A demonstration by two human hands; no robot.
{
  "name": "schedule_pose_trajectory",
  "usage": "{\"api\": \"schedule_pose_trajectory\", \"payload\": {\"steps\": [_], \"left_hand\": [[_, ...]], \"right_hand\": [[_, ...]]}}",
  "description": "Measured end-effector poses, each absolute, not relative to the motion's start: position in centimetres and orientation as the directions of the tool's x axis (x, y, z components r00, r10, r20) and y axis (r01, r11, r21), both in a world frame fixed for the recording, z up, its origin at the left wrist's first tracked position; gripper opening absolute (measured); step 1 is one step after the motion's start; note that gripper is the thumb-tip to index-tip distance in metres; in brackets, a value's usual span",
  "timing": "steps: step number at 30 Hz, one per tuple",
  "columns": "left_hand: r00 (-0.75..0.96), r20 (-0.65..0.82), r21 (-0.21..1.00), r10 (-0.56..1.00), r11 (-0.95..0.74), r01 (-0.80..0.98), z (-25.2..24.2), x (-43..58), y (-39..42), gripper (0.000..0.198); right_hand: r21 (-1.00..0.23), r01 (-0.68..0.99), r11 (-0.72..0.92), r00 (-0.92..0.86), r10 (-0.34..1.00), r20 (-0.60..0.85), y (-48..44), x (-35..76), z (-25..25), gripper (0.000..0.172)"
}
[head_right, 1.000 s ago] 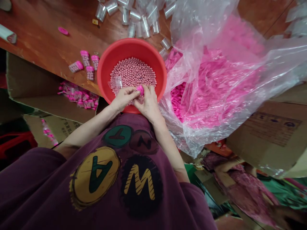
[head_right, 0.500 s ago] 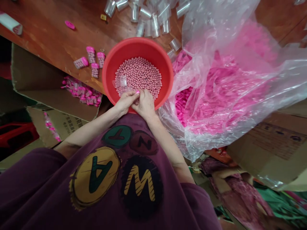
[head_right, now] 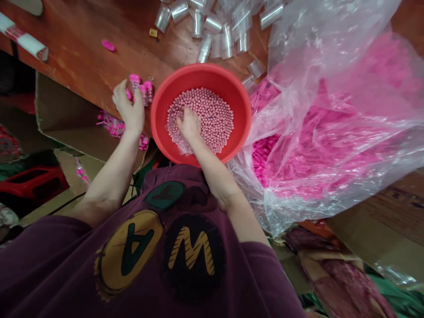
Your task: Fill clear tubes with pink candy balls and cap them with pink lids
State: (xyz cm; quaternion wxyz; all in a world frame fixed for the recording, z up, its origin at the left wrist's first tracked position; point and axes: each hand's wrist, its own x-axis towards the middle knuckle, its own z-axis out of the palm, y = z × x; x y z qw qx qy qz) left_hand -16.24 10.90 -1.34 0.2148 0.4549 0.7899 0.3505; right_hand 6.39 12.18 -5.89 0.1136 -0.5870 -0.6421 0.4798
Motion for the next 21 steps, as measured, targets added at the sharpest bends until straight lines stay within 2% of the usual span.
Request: {"api": "schedule_pose_trajectory", "payload": {"steps": [2, 3, 6, 8, 10, 13, 18, 21], "left_hand": [[-0.444, 0.008, 0.700, 0.896, 0.312, 0.642, -0.1, -13.4, 10.9, 0.052], [-0.368, -0.036, 0.692, 0.929, 0.289, 0.662, 0.6, -11.6, 10.7, 0.045], [-0.083, -0.311, 0.640, 0.947, 0.273, 0.718, 2.3, -5.6, 9.9, 0.037], [-0.011, -0.476, 0.556, 0.879, 0.310, 0.771, 3.0, -2.5, 9.4, 0.032], [0.022, -0.551, 0.485, 0.835, 0.298, 0.823, 3.4, -0.5, 9.2, 0.025], [0.102, -0.554, 0.428, 0.827, 0.177, 0.886, 4.0, 0.5, 9.6, 0.030], [0.172, -0.534, 0.408, 0.828, 0.074, 0.910, 5.3, -0.2, 10.8, 0.029], [0.211, -0.593, 0.383, 0.777, 0.041, 0.923, 5.7, -1.5, 11.3, 0.025]], "right_hand": [[-0.817, 0.456, -0.352, -0.202, 0.854, -0.480, 12.5, 7.3, -6.5, 0.031], [-0.829, 0.337, -0.447, -0.160, 0.840, -0.518, 12.5, 8.1, -6.5, 0.034], [-0.800, 0.034, -0.599, -0.108, 0.794, -0.599, 11.9, 10.8, -5.8, 0.056], [-0.776, -0.057, -0.628, -0.095, 0.778, -0.622, 10.9, 12.1, -4.8, 0.064], [-0.767, -0.069, -0.638, -0.043, 0.770, -0.637, 9.8, 12.7, -3.8, 0.060], [-0.764, -0.053, -0.643, 0.079, 0.760, -0.645, 8.4, 12.5, -3.1, 0.051], [-0.782, 0.015, -0.623, 0.212, 0.766, -0.607, 8.8, 13.0, -3.8, 0.051], [-0.778, 0.077, -0.623, 0.379, 0.740, -0.555, 9.7, 15.0, -4.1, 0.040]]}}
